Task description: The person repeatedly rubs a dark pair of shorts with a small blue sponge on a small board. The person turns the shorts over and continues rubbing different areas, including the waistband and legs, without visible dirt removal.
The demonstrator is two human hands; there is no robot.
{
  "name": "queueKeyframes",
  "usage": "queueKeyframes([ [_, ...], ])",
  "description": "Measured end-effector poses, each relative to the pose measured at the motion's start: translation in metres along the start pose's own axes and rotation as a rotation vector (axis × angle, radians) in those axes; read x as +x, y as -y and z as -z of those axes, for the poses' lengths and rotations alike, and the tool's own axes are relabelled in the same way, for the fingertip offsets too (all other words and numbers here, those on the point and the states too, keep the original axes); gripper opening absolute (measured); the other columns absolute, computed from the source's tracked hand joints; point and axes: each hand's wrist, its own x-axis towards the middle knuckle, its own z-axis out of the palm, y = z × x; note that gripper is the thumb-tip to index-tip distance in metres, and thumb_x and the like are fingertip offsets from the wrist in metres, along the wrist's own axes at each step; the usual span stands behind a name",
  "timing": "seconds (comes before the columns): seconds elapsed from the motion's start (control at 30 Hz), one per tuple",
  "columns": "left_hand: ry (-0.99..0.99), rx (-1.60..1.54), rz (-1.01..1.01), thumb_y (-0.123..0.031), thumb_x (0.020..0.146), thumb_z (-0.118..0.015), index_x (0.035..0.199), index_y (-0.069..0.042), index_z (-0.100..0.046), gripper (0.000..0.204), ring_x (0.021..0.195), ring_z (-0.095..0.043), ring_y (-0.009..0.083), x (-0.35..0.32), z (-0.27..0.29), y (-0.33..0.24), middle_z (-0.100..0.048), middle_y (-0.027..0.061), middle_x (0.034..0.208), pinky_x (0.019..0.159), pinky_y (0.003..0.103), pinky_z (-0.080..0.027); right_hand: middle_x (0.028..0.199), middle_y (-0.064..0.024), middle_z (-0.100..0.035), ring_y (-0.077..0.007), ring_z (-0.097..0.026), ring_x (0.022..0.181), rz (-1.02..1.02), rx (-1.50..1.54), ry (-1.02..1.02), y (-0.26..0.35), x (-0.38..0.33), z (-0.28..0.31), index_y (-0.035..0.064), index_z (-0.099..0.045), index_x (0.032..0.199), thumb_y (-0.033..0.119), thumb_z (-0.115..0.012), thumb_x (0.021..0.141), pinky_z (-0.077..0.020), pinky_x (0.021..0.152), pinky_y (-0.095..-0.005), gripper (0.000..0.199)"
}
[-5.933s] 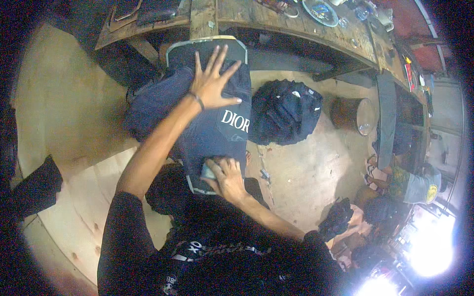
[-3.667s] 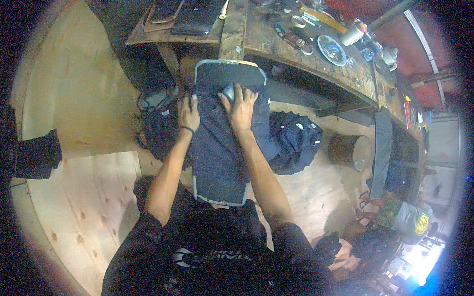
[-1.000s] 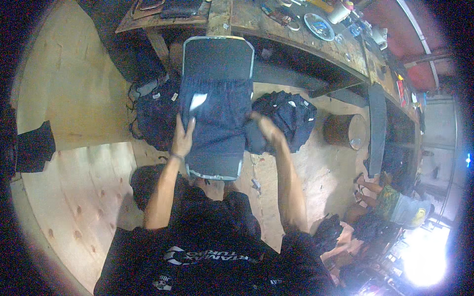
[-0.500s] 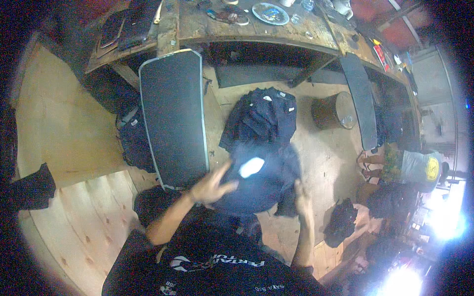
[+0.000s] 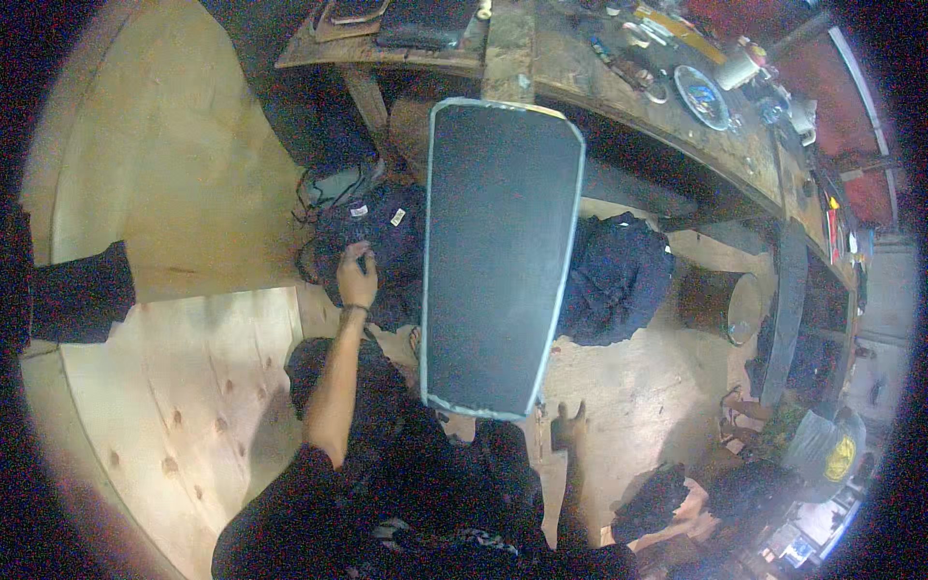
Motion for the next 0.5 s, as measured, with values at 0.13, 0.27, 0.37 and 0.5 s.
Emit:
queueKeyframes([
  [0.13,0.051,0.834,-0.246,-0.044,0.103,-0.071,0.148,-0.011,-0.064,0.057,0.151,-0.047,0.0348,0.098,-0.050,0.097,-0.056,0.0161,0.157,0.121,0.070,-0.034,0.116,-0.0359,-0.073,-0.0408,-0.074,0.111,-0.159,-0.079,0.058,-0.024,-0.050,-0.039,0.0050,-0.026,0.171,0.056,-0.073,0.099,-0.0576,0.098,-0.0543,0.100],
  [0.27,0.372,1.007,-0.110,-0.047,0.102,-0.068,0.150,-0.013,-0.063,0.059,0.154,-0.043,0.0369,0.147,-0.064,0.129,-0.053,0.0180,0.160,0.123,0.069,-0.031,0.134,-0.0332,-0.069,-0.0518,-0.068,0.122,-0.113,-0.144,-0.049,-0.015,-0.090,-0.050,0.0092,-0.038,0.167,0.058,-0.070,0.096,-0.0527,0.107,-0.0591,0.092],
  [0.37,0.467,0.738,-0.404,-0.031,0.103,-0.063,0.123,-0.011,-0.069,0.029,0.121,-0.069,0.0448,0.086,-0.053,0.106,-0.071,0.0271,0.128,0.101,0.059,-0.054,0.128,-0.0355,-0.070,-0.0498,-0.073,0.112,0.021,0.005,0.093,0.016,-0.128,-0.044,0.0111,-0.035,0.169,0.052,-0.066,0.100,-0.0576,0.099,-0.0587,0.086],
  [0.5,1.137,0.515,-0.657,-0.039,0.104,-0.055,0.125,-0.014,-0.073,0.038,0.109,-0.074,0.0439,-0.112,-0.023,0.036,-0.078,0.0233,0.117,0.096,0.055,-0.057,0.117,-0.0301,-0.074,-0.0465,-0.075,0.104,0.396,-0.217,0.153,0.074,-0.187,-0.022,0.0106,-0.042,0.163,0.045,-0.064,0.105,-0.0601,0.091,-0.0556,0.071],
])
